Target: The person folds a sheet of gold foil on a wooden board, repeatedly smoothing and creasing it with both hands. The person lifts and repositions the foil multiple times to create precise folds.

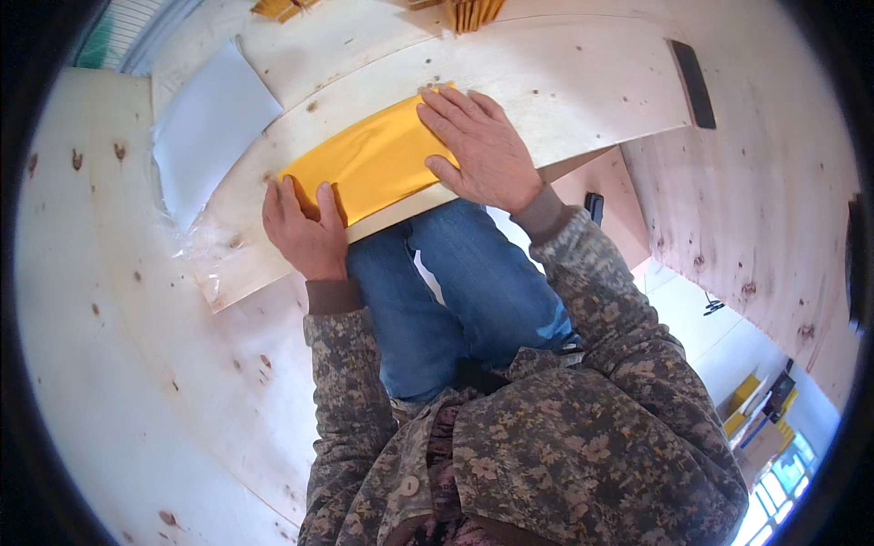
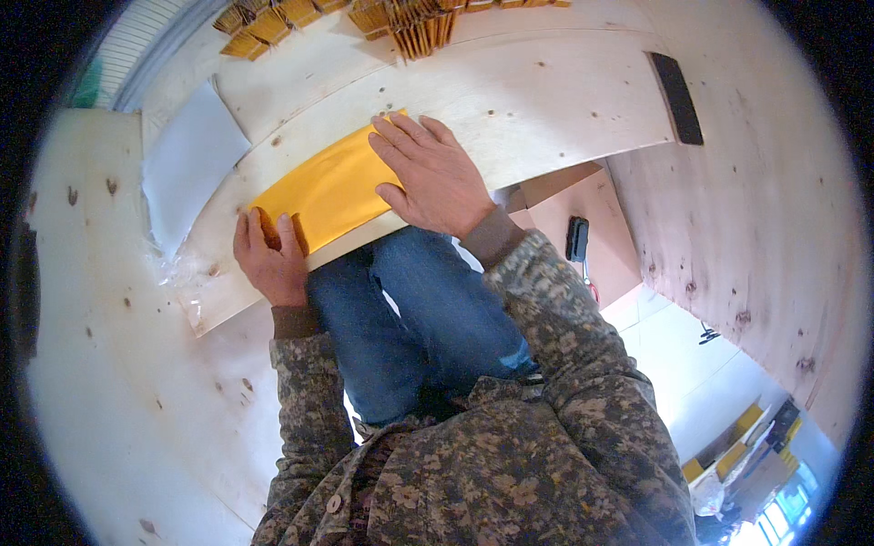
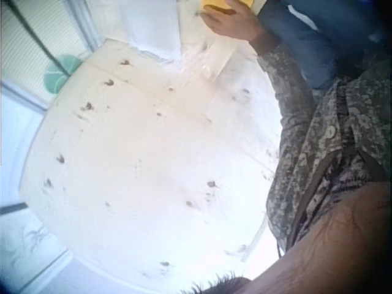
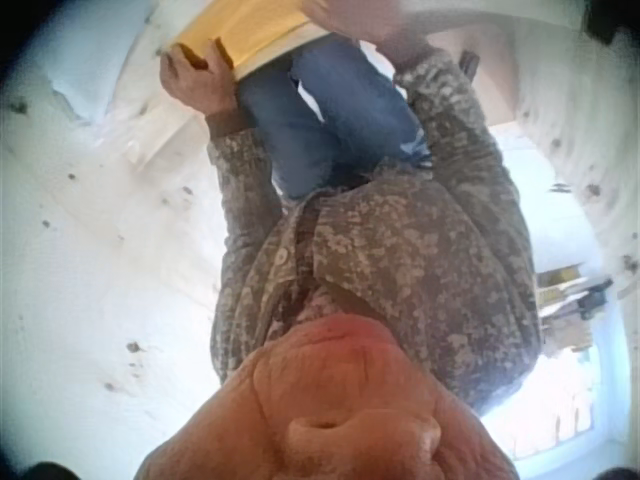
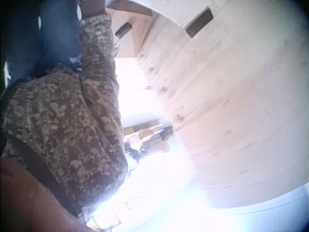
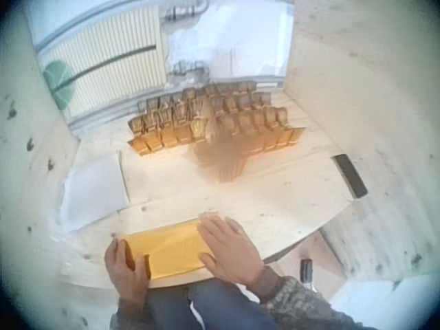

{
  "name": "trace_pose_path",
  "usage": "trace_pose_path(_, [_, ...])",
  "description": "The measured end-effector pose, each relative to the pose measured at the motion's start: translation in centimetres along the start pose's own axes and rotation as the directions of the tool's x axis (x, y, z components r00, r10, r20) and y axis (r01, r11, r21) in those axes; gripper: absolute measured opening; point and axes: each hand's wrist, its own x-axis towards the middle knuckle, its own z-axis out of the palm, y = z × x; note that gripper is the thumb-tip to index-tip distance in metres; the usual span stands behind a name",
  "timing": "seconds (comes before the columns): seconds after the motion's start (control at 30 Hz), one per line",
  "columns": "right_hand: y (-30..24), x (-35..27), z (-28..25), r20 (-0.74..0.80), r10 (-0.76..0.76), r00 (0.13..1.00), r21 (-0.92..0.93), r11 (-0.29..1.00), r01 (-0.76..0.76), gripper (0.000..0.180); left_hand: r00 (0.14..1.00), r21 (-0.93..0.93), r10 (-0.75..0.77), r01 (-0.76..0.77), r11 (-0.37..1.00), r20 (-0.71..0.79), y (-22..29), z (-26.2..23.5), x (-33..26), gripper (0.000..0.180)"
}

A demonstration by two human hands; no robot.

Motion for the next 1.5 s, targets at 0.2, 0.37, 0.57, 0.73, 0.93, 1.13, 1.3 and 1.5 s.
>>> trace_pose_path(0.2, [0.3,-0.1,-0.2,-0.018,-0.020,1.000,0.045,0.999,0.020,0.058,0.998,-0.006,-0.029,0.028,1.000,-0.062,-0.3,0.6,0.0,0.051])
trace_pose_path(0.37, [0.3,0.1,0.3,-0.014,-0.028,0.999,0.017,0.999,0.029,0.059,1.000,-0.003,0.001,-0.001,1.000,0.024,-0.2,-0.4,0.5,0.059])
trace_pose_path(0.57, [0.4,0.0,0.6,0.014,-0.030,0.999,-0.018,0.999,0.031,0.060,0.991,0.038,-0.033,0.029,0.999,0.129,0.3,-1.2,1.3,0.063])
trace_pose_path(0.73, [0.3,0.0,0.4,0.038,-0.044,0.998,-0.046,0.998,0.046,0.060,0.993,0.039,-0.020,0.015,0.999,0.120,-0.1,-1.3,1.1,0.064])
trace_pose_path(0.93, [0.1,0.2,0.1,0.046,-0.079,0.996,-0.056,0.995,0.081,0.061,0.996,0.045,0.036,-0.040,0.998,0.088,-0.5,-1.0,0.7,0.067])
trace_pose_path(1.13, [-0.2,0.6,-0.7,0.138,-0.026,0.990,-0.042,0.999,0.032,0.063,0.992,-0.017,0.079,-0.077,0.997,0.102,-1.3,-2.0,1.1,0.058])
trace_pose_path(1.3, [-0.4,1.2,-1.0,0.223,0.057,0.973,-0.007,0.998,-0.057,0.067,0.972,0.019,0.092,-0.098,0.995,0.218,-1.4,-2.9,1.5,0.064])
trace_pose_path(1.5, [-0.1,1.4,-0.5,0.246,0.074,0.967,0.002,0.997,-0.076,0.059,0.961,0.001,0.027,-0.028,1.000,0.275,-0.9,-3.0,1.6,0.064])
